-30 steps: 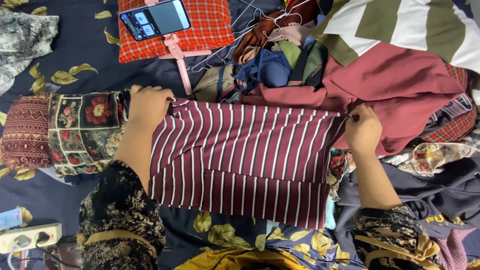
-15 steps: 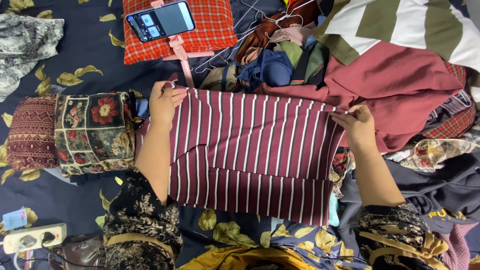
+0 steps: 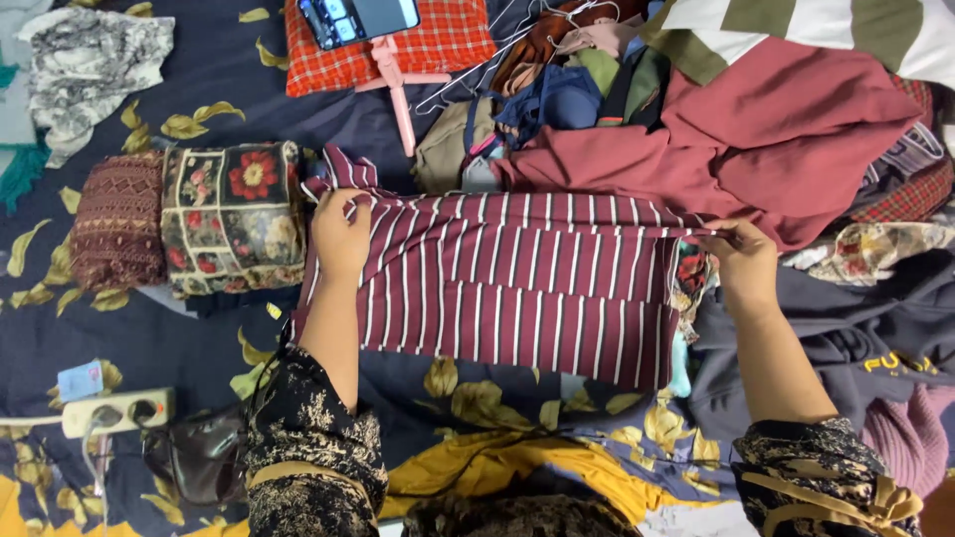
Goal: Folding a striped shirt on a bed.
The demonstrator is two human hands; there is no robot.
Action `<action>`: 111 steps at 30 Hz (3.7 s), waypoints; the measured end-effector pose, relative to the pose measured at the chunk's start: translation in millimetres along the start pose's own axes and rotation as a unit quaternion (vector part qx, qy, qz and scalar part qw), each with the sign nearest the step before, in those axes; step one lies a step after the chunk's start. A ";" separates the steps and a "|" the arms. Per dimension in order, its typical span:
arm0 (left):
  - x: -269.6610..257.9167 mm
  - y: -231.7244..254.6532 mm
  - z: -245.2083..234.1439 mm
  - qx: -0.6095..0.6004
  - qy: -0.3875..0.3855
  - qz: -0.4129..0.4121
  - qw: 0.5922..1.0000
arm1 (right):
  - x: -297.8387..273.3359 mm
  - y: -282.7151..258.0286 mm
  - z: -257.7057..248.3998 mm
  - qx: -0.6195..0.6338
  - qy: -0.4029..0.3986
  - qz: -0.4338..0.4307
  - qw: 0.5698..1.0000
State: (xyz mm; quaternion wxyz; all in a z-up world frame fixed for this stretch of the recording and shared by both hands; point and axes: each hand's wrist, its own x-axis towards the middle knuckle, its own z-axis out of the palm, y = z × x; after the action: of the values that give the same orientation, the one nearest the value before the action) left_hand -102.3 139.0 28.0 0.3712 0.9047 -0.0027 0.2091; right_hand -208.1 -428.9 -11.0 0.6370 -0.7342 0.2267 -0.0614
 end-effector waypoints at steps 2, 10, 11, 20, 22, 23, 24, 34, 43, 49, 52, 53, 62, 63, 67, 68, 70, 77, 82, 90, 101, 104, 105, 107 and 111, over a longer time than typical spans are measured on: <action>-20.7 -3.6 -15.0 0.033 -0.035 0.003 0.999 | -15.1 16.4 -6.5 -0.074 -0.004 -0.060 0.995; -80.6 -4.5 -45.2 0.029 -0.108 0.016 0.994 | -64.1 35.2 -9.9 -0.284 -0.008 -0.147 0.948; -87.3 -9.5 -42.5 0.042 -0.107 0.039 0.993 | -71.7 32.3 -8.7 -0.350 0.001 -0.155 0.924; -110.7 -19.6 -63.5 0.024 -0.142 -0.021 0.989 | -107.2 3.2 -10.9 -0.420 0.034 -0.254 0.871; -116.2 -26.5 -60.2 0.038 -0.150 -0.003 0.988 | -108.9 12.4 -14.3 -0.426 0.023 -0.259 0.867; -118.8 -30.7 -59.3 0.052 -0.155 0.014 0.986 | -107.8 16.2 -14.5 -0.431 0.010 -0.267 0.862; -118.7 -24.2 -60.5 0.052 -0.154 0.013 0.987 | -105.7 24.5 -16.1 -0.431 0.009 -0.268 0.861; -84.5 33.4 -36.2 0.043 -0.241 -0.094 0.965 | -106.0 1.4 76.9 -0.456 0.027 -0.307 0.835; -93.1 -0.1 77.0 0.083 -0.310 0.067 0.945 | -117.0 2.3 160.4 -0.469 -0.045 -0.304 0.828; -94.0 -11.0 106.8 0.093 -0.277 -0.019 0.956 | -103.7 21.2 127.7 -0.472 0.017 -0.230 0.851; -75.6 -3.9 100.4 0.111 -0.263 -0.006 0.958 | -93.0 30.8 113.7 -0.464 0.030 -0.217 0.858; -66.3 1.1 96.3 0.123 -0.252 0.016 0.960 | -87.2 33.9 108.6 -0.459 0.032 -0.218 0.861; 4.5 5.3 74.6 0.079 -0.379 0.056 0.920 | -47.9 -25.1 136.7 -0.412 -0.012 -0.290 0.864; 5.1 2.1 78.9 0.080 -0.380 0.056 0.920 | -49.1 -23.7 142.0 -0.412 -0.012 -0.290 0.864; 8.8 4.3 88.0 0.036 -0.383 0.085 0.919 | -52.1 -12.9 154.2 -0.435 -0.004 -0.350 0.829; 9.9 8.9 88.6 0.027 -0.398 0.061 0.915 | -52.1 -8.5 154.7 -0.447 0.003 -0.349 0.824; 15.3 16.7 79.4 -0.009 -0.402 0.025 0.915 | -51.5 -4.5 154.0 -0.446 -0.004 -0.335 0.830; 17.1 5.5 67.0 -0.102 -0.338 -0.054 0.934 | -55.8 6.9 151.7 -0.439 0.023 -0.321 0.839; 8.1 16.4 72.0 -0.023 -0.339 -0.089 0.936 | -58.9 14.3 142.7 -0.446 0.055 -0.321 0.834; 13.5 51.2 104.9 -0.052 -0.482 -0.011 0.874 | -33.6 8.9 97.8 -0.504 0.017 -0.236 0.830; -0.1 70.4 158.6 -0.148 -0.531 0.011 0.834 | -6.5 -52.8 136.3 -0.442 -0.224 -0.266 0.827; -6.9 64.8 161.6 -0.228 -0.497 -0.035 0.837 | -9.1 -43.2 166.3 -0.405 -0.238 -0.275 0.839; -6.9 68.1 158.8 -0.228 -0.497 -0.034 0.836 | -10.1 -43.4 171.6 -0.404 -0.238 -0.274 0.839; -7.6 74.1 152.6 -0.191 -0.472 -0.025 0.860 | -13.1 -43.7 182.7 -0.367 -0.227 -0.245 0.868; -2.7 103.7 136.5 -0.095 -0.448 -0.015 0.889 | -13.1 -39.8 171.8 -0.379 -0.231 -0.206 0.872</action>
State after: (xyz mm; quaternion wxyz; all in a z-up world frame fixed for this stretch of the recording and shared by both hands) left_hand -70.0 -28.4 9.6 0.4175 0.8627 -0.1752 -0.2252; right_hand -144.5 -264.2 -1.2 0.3170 -0.9426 -0.0773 0.0708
